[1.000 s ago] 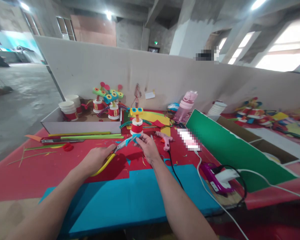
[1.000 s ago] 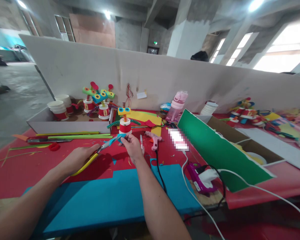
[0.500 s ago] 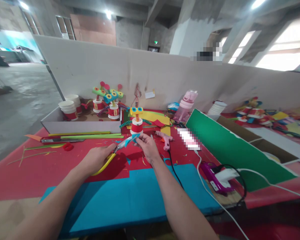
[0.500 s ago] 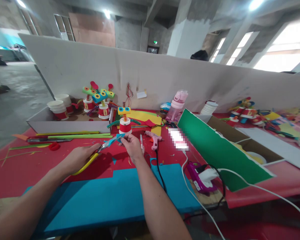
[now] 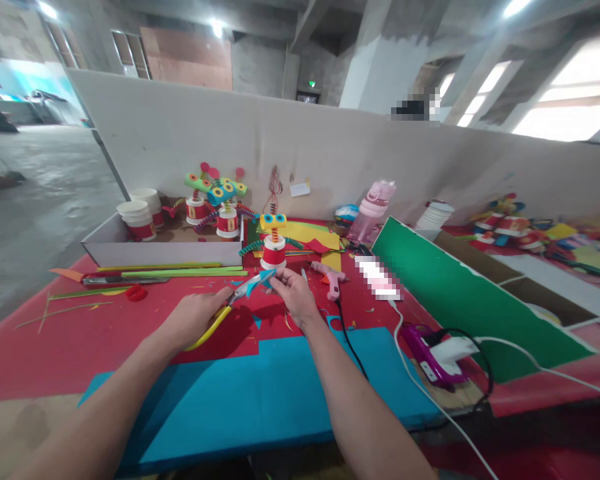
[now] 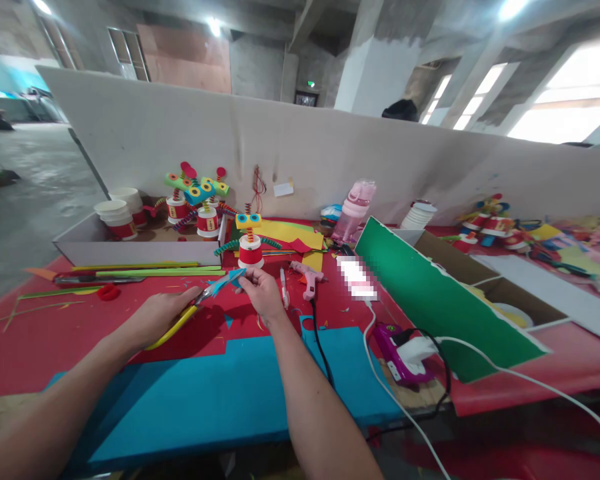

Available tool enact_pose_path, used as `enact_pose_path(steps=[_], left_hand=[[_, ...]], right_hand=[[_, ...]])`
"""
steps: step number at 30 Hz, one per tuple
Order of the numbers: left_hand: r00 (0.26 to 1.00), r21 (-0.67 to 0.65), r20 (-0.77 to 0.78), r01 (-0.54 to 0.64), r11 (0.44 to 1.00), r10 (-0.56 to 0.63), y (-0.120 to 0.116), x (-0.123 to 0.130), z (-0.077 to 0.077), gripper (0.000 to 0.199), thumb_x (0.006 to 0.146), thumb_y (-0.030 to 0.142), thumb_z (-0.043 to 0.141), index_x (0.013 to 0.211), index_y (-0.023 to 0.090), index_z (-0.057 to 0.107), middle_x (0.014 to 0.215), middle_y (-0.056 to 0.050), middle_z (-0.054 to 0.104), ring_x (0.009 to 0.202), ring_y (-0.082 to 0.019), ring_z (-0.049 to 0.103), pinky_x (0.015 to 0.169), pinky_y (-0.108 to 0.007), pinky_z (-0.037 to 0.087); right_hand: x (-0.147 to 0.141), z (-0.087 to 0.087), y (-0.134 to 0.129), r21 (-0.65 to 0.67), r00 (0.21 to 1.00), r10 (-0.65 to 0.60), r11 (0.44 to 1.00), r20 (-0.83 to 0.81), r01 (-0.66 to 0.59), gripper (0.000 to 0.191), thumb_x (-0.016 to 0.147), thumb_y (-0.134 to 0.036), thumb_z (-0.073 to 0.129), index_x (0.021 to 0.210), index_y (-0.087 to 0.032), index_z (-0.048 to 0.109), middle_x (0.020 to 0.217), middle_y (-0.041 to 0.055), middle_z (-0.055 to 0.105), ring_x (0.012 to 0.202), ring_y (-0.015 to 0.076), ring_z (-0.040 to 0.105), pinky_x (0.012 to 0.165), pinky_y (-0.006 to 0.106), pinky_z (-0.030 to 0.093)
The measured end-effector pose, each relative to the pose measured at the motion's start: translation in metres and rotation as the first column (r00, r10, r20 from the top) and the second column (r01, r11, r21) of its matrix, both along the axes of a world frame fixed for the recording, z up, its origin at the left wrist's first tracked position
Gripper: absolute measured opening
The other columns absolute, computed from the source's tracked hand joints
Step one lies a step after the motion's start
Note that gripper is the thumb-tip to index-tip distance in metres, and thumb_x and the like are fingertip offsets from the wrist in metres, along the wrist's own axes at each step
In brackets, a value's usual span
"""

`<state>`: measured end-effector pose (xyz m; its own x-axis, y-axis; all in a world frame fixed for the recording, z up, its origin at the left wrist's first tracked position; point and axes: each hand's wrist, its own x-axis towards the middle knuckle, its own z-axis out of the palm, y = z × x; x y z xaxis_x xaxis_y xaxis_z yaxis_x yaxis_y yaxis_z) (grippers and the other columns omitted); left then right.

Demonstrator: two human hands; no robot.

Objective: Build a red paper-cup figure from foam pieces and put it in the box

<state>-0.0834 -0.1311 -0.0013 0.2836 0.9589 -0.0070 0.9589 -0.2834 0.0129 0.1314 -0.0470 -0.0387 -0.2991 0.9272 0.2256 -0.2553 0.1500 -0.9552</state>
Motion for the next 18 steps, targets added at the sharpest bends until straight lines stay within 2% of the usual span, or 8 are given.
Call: enact_pose_path(steps=[11, 18], left_hand=[[1.000, 0.011, 0.027, 0.010, 1.000, -0.010, -0.0007, 0.0003, -0.0015, 0.030, 0.096, 0.037, 0.030, 0.115, 0.023, 0.048, 0.089, -0.009, 0.070, 0.080, -0.025, 0.067, 0.060, -0.027, 0.040], [1.000, 0.009, 0.009, 0.009, 1.000, -0.009, -0.0010, 0.0020, -0.0030, 0.031, 0.096, 0.035, 0.029, 0.118, 0.022, 0.047, 0.090, -0.011, 0.070, 0.082, -0.027, 0.068, 0.061, -0.029, 0.040]], right_hand=[[-0.0019, 0.0054, -0.0051, 0.015, 1.000, -0.001, 1.000, 0.021, 0.000, 0.015, 0.072, -0.034, 0.071, 0.075, -0.020, 0.066, 0.071, -0.0006, 0.067, 0.064, 0.0135, 0.061, 0.065, 0.026, 0.051], [-0.0050, 0.0070, -0.0086, -0.007, 1.000, 0.021, 1.000, -0.013, -0.021, 0.016, 0.072, -0.035, 0.071, 0.074, -0.020, 0.066, 0.073, -0.0002, 0.068, 0.064, 0.0139, 0.061, 0.066, 0.028, 0.053]])
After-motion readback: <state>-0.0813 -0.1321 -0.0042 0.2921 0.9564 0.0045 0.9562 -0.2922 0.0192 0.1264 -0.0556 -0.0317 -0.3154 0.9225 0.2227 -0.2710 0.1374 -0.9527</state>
